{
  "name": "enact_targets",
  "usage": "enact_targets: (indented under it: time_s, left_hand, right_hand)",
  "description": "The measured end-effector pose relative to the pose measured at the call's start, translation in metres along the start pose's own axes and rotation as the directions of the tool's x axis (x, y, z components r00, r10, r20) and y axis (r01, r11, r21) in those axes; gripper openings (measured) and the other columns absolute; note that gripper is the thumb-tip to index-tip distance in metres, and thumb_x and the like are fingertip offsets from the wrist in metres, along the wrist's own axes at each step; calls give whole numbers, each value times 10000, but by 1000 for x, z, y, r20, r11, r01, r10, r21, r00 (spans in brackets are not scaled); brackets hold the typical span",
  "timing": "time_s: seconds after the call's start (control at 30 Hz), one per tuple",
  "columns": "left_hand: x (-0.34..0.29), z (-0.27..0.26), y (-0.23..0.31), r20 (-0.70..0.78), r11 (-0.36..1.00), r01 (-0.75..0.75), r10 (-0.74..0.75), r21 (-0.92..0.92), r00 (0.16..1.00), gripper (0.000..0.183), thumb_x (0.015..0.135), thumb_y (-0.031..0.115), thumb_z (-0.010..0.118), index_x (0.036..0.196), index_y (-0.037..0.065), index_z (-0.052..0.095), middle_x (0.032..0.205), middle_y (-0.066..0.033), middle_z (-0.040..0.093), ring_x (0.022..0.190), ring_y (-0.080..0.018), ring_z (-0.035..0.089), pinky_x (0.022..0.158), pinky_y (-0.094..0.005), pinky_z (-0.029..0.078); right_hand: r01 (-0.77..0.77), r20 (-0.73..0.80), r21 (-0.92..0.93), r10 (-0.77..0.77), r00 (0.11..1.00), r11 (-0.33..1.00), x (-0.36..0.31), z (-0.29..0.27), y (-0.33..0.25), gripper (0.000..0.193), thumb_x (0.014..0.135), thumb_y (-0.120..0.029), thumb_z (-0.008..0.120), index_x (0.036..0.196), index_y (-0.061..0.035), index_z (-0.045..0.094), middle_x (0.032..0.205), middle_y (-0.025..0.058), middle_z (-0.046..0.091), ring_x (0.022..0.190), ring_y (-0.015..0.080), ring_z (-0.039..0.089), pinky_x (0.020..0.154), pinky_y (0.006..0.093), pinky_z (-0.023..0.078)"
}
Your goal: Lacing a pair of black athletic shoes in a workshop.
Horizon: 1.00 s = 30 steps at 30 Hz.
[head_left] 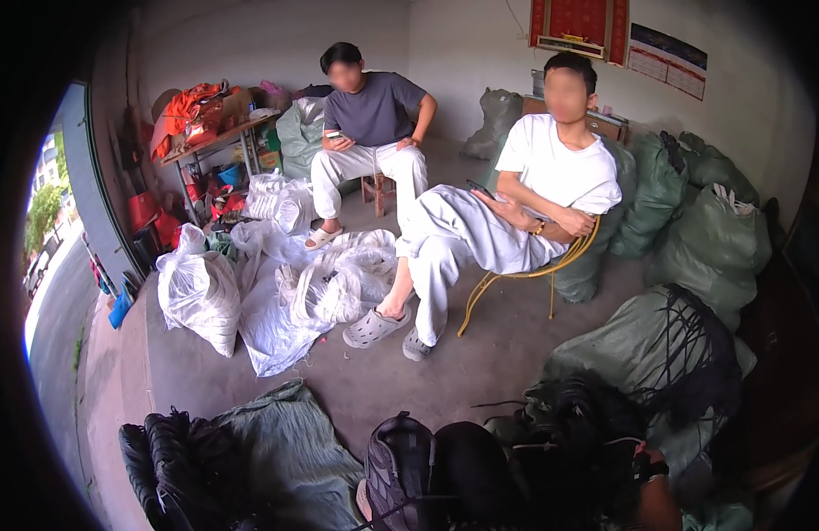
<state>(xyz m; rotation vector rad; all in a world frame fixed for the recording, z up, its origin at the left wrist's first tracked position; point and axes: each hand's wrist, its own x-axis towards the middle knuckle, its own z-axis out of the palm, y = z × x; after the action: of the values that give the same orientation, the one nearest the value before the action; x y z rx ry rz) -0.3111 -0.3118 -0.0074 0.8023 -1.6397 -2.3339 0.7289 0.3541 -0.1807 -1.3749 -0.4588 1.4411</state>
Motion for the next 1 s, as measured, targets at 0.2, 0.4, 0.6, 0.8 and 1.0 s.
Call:
enact_targets:
  time_s: [0.2,0.4,0.6,0.8,1.0]
  left_hand:
    - [13,8,19,8,999,-45,45,8,999,150,830,321,650,863,175,654,633,67,545,467,-54,473,441,-202,399]
    - [16,19,16,20,999,-46,46,7,999,144,830,315,646,860,175,655,634,67,546,465,-55,470,435,-202,394]
    - [16,3,32,-11,996,-83,84,19,996,138,830,310,643,857,175,656,635,67,547,462,-56,468,430,-203,389]
    - [18,-5,37,-25,994,-103,104,46,994,132,830,305,640,855,176,657,636,66,549,459,-57,465,425,-204,384]
    - [25,-12,34,-36,991,-111,114,74,993,127,830,299,637,852,176,658,637,66,550,456,-58,463,420,-205,379]
  right_hand:
    - [435,76,314,-479,874,844,-104,145,-128,162,831,-94,598,989,-62,590,878,52,628,642,133,571,508,245,461]
    - [325,6,284,-341,940,902,-63,-5,-160,414,737,-45,647,1128,-93,520,895,56,596,712,177,582,609,301,516]
    - [324,-612,-48,-284,738,945,-90,-118,-189,230,627,-104,678,843,-45,626,767,65,640,670,228,606,641,357,506]
    - [712,129,-229,-705,698,663,-127,-170,-202,191,770,-275,615,803,-89,644,780,21,642,739,192,624,676,325,510]
    - [241,213,-493,-153,965,836,-96,-141,-206,142,787,-234,627,794,-92,638,776,29,646,709,192,618,661,336,506]
